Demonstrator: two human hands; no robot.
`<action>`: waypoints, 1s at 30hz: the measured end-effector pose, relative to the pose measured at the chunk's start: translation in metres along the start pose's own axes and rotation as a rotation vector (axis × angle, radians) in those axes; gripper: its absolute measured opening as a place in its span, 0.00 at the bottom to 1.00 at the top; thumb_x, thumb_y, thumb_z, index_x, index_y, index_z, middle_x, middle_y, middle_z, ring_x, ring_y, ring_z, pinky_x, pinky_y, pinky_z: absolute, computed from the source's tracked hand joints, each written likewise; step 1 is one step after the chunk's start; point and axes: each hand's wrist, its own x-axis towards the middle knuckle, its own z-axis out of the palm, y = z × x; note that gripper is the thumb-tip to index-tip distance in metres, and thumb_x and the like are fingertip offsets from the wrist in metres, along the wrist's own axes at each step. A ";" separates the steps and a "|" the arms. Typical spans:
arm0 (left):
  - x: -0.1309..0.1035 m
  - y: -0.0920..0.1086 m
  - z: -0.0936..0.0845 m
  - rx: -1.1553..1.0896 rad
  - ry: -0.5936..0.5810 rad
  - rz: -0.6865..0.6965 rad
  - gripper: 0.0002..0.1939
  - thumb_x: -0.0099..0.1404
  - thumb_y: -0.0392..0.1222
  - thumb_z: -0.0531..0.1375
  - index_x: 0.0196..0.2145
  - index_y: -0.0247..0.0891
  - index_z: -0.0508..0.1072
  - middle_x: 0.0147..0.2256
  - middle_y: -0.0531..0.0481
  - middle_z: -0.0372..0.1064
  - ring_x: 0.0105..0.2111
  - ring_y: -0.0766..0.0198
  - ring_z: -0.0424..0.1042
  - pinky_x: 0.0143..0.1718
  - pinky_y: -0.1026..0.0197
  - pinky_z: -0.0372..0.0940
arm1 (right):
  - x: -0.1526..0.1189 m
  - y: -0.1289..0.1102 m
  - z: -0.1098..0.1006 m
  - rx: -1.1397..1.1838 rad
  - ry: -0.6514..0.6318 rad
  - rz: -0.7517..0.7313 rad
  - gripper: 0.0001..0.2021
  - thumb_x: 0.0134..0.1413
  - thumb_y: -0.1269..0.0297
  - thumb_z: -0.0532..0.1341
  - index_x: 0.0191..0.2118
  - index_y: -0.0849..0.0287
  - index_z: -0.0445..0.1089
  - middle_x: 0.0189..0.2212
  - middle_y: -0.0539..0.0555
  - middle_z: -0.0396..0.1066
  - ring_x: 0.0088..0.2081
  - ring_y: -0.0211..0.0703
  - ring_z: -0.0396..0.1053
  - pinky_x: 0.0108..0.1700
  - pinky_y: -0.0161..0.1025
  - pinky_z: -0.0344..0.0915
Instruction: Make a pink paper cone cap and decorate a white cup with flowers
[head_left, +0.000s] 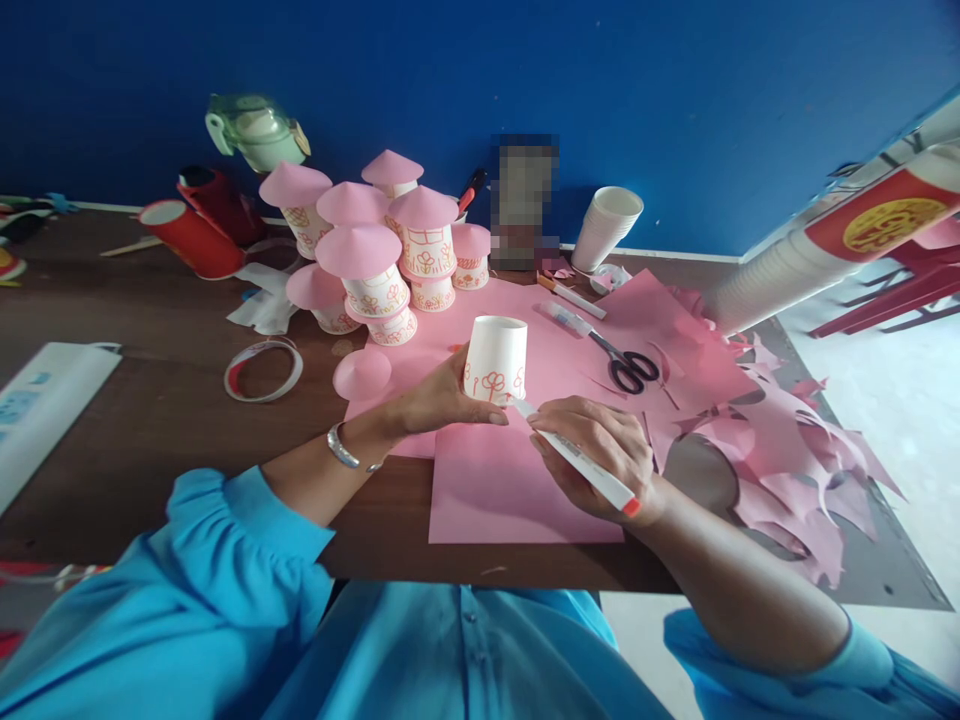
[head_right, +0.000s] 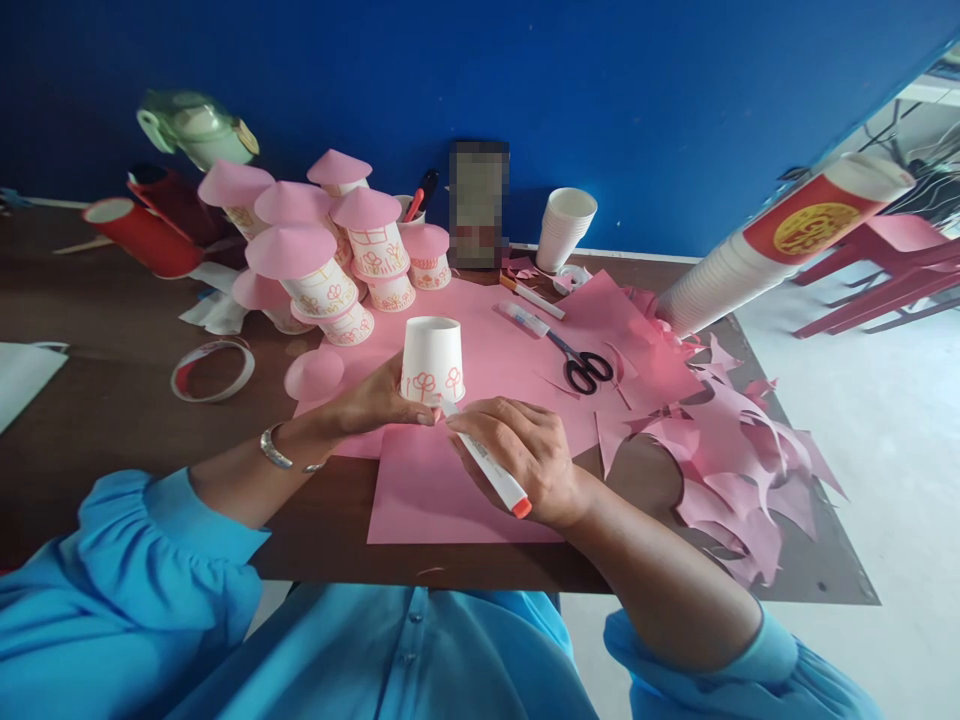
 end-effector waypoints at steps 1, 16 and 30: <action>0.000 0.000 0.000 -0.002 -0.003 0.000 0.34 0.49 0.52 0.77 0.46 0.39 0.67 0.35 0.51 0.70 0.37 0.61 0.69 0.36 0.60 0.65 | 0.000 0.000 0.000 0.002 0.001 0.000 0.14 0.63 0.76 0.62 0.53 0.60 0.67 0.35 0.55 0.79 0.34 0.42 0.80 0.36 0.37 0.79; 0.000 -0.003 0.000 -0.040 -0.017 0.010 0.32 0.50 0.50 0.76 0.47 0.39 0.67 0.35 0.52 0.71 0.35 0.63 0.69 0.36 0.60 0.66 | 0.000 -0.001 0.000 -0.054 0.001 0.036 0.12 0.62 0.76 0.62 0.50 0.60 0.69 0.33 0.55 0.79 0.33 0.42 0.80 0.37 0.37 0.79; 0.000 -0.001 0.001 -0.018 0.006 0.015 0.31 0.49 0.51 0.77 0.44 0.39 0.68 0.35 0.51 0.71 0.38 0.60 0.71 0.38 0.59 0.67 | 0.000 -0.002 0.000 -0.016 -0.002 0.027 0.12 0.62 0.75 0.62 0.50 0.60 0.69 0.33 0.54 0.78 0.32 0.41 0.79 0.35 0.37 0.78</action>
